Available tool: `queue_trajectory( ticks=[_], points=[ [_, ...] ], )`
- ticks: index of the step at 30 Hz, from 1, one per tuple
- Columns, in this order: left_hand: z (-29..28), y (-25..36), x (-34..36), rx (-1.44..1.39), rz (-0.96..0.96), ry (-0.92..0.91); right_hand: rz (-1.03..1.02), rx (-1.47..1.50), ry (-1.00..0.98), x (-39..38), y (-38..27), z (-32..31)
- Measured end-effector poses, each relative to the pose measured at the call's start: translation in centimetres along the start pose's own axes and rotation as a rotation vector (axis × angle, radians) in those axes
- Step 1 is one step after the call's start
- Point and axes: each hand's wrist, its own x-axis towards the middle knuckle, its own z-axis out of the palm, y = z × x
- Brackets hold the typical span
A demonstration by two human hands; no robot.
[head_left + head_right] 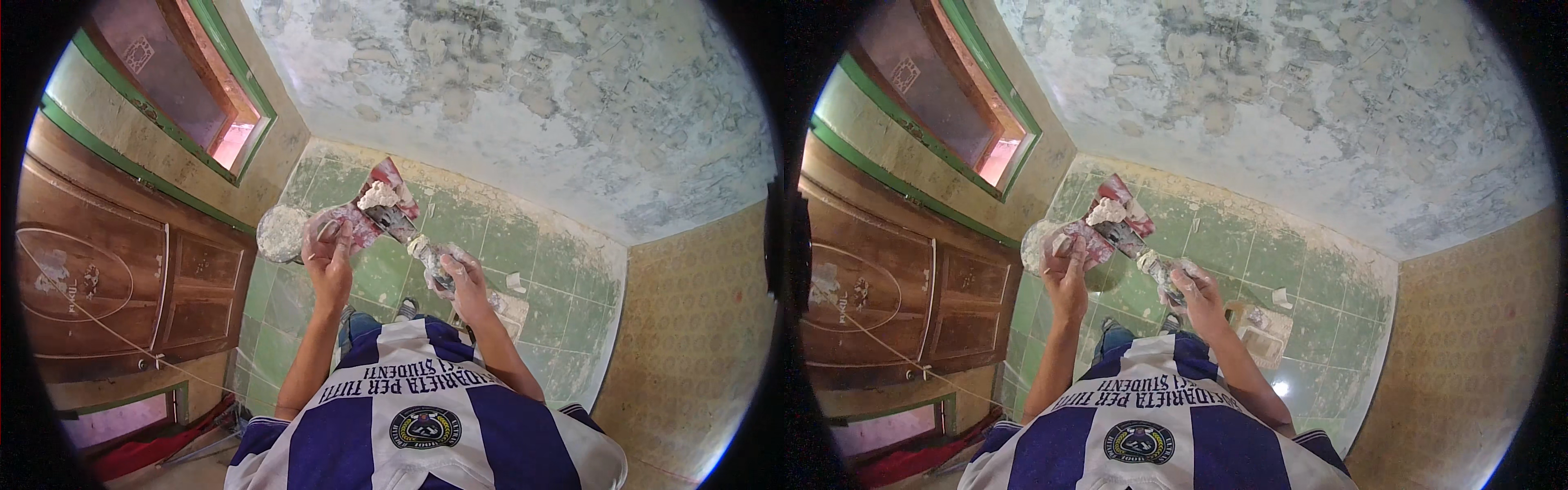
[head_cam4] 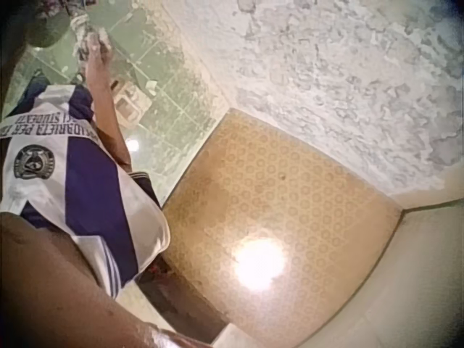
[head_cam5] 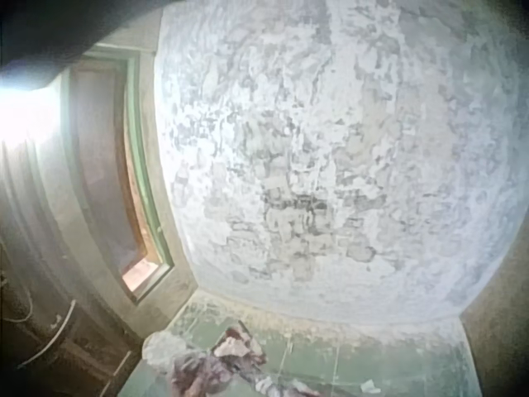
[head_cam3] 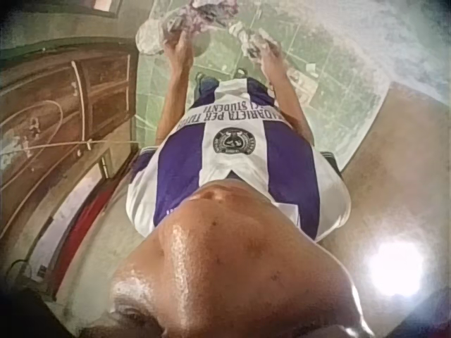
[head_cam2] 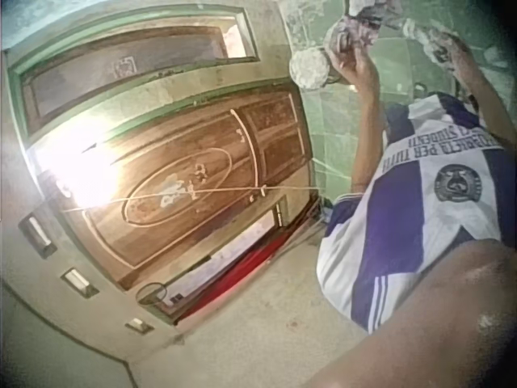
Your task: Applying and smoothing plaster onto a damaged section of an indoor wall using a putty knife and scraper.
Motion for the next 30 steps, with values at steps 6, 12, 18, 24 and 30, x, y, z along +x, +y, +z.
queue_trajectory(
  ticks=[6,12,18,24,30],
  points=[
    [-0.7,3.2,1.7,-0.185,-0.348,-0.020,-0.209,-0.137,-0.184,0.7,-1.6,-2.2],
    [-3.0,3.4,2.6,-0.302,-0.607,-0.210,-0.463,-0.372,-0.193,2.2,-6.0,-4.4],
    [-2.8,3.5,3.0,-0.365,-0.663,-0.304,-0.272,-0.679,-0.205,3.0,-7.4,-2.8],
    [-4.9,4.5,3.5,-0.374,-0.598,-0.334,-0.249,-0.665,-0.081,3.1,-6.0,-8.0],
    [-3.3,3.4,3.5,-0.202,-0.279,-0.001,-0.114,-0.386,0.016,0.9,-4.2,-6.7]
  ],
)
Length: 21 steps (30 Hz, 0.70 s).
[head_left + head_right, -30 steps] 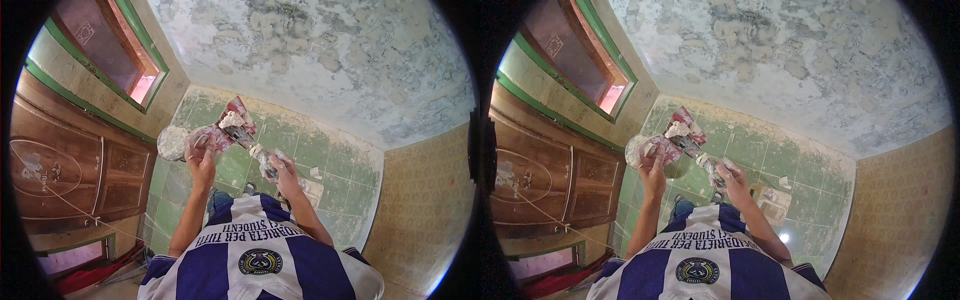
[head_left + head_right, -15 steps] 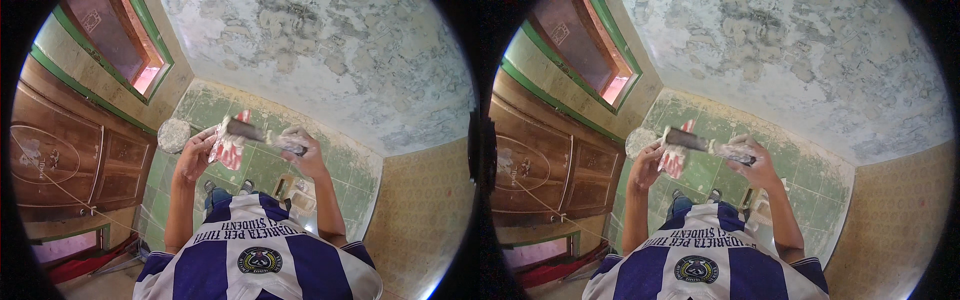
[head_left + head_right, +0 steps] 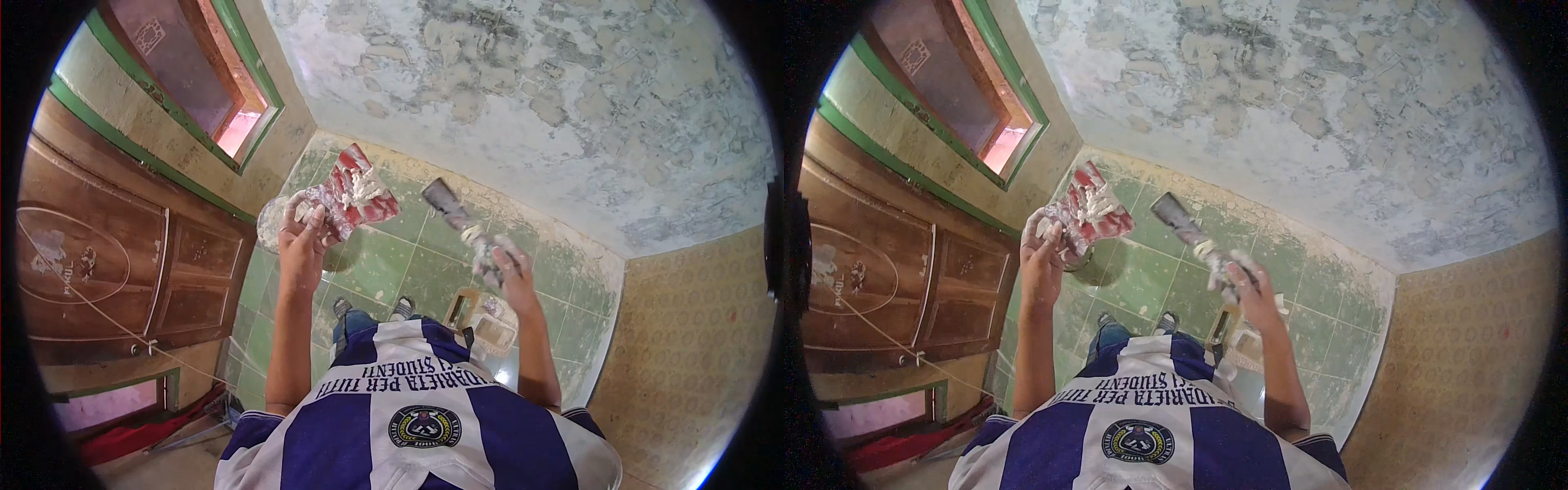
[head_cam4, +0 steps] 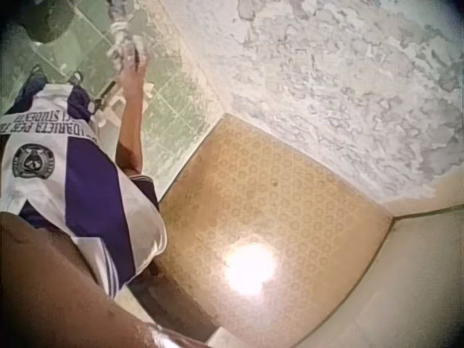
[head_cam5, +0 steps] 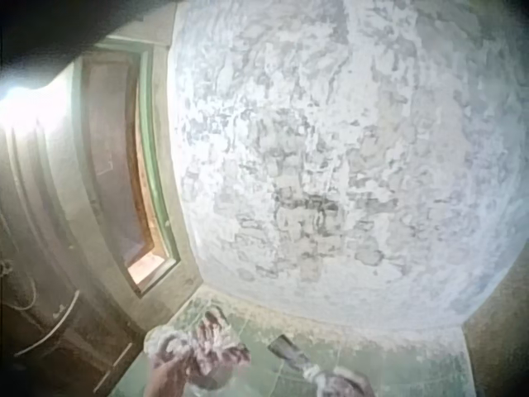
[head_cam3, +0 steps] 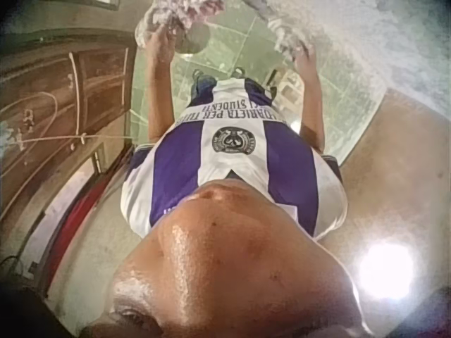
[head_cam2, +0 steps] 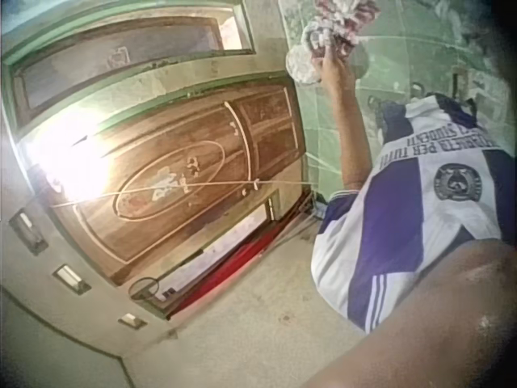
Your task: Applying and smoothing plaster onto a damaged section of an indoor wall using a putty knife and scraper.
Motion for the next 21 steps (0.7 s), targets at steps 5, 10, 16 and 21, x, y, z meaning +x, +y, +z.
queue_trajectory(
  ticks=[5,10,16,21],
  points=[
    [1.2,-1.0,-0.2,0.118,0.057,-0.026,0.181,0.210,-0.031,-0.4,1.5,4.8],
    [-2.8,-2.9,0.7,0.222,0.210,-0.098,0.235,0.332,-0.039,1.3,1.8,8.0],
    [-1.7,1.4,2.8,0.274,0.081,-0.031,0.132,0.308,-0.114,2.8,0.5,9.1],
    [-5.1,3.8,6.9,-0.020,-0.302,-0.150,-0.225,-0.028,-0.235,4.9,-3.7,10.1]
  ],
)
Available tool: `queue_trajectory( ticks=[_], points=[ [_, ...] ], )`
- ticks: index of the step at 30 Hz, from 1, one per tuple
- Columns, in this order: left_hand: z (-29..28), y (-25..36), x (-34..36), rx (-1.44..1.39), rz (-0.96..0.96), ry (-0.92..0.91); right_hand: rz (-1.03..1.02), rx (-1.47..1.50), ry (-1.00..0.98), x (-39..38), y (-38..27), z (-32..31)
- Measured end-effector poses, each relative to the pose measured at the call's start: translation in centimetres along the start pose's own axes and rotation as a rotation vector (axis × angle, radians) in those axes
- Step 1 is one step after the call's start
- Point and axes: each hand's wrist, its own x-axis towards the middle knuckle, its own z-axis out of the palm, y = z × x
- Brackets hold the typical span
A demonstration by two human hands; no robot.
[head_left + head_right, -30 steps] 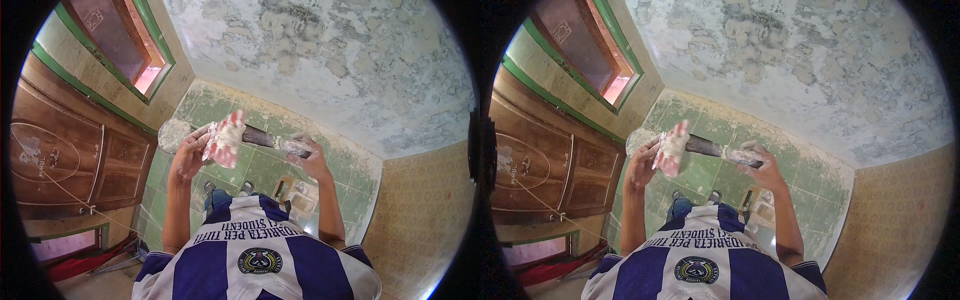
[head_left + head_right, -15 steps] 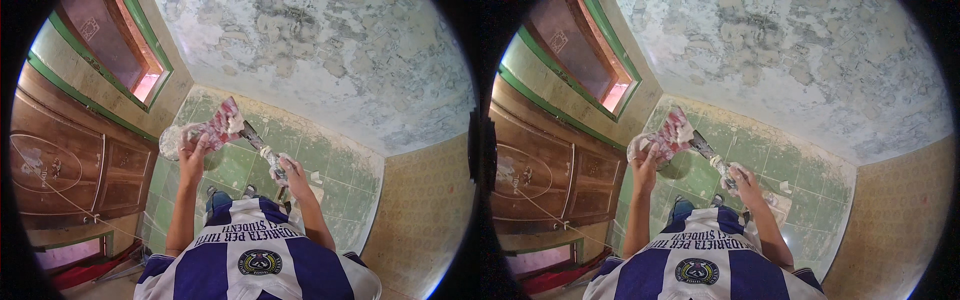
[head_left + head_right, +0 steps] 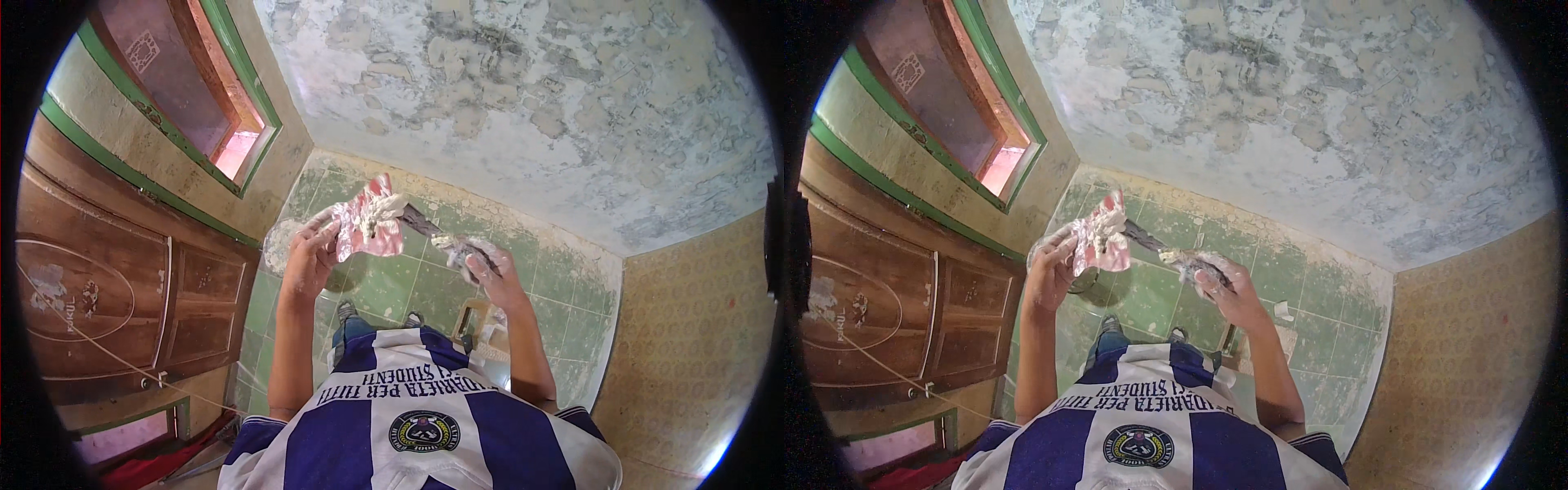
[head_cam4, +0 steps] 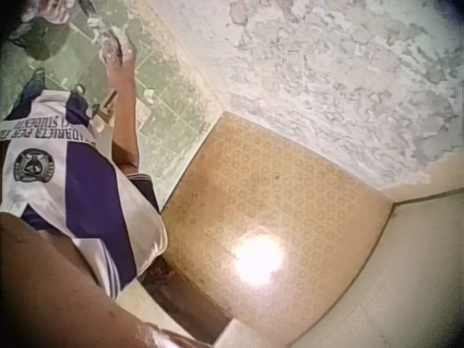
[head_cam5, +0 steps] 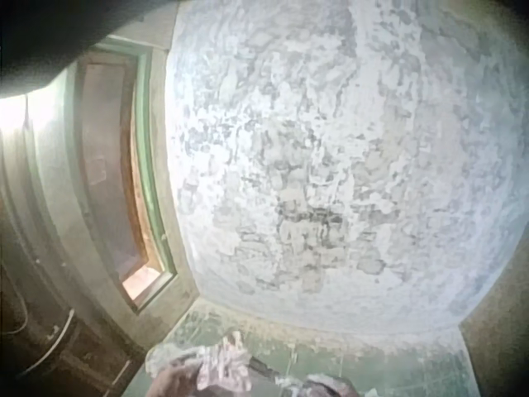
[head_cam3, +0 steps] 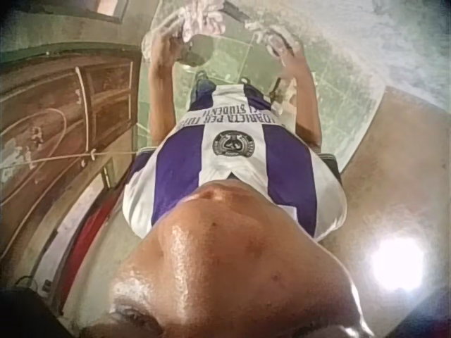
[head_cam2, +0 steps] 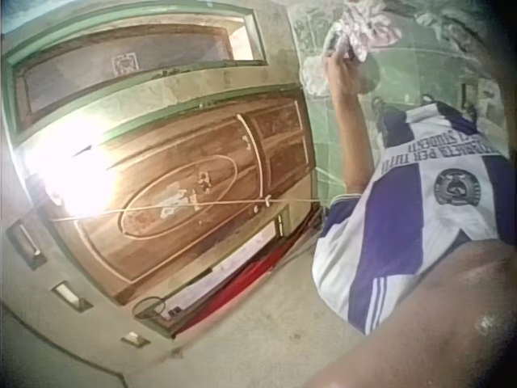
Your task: Applying and smoothing plaster onto a damaged section of an indoor wall using a putty knife and scraper.
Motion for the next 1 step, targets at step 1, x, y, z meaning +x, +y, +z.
queue_trajectory(
  ticks=[1],
  points=[
    [-1.41,0.48,0.63,-0.025,-0.116,-0.093,-0.009,-0.139,0.022,0.62,0.35,0.15]
  ],
)
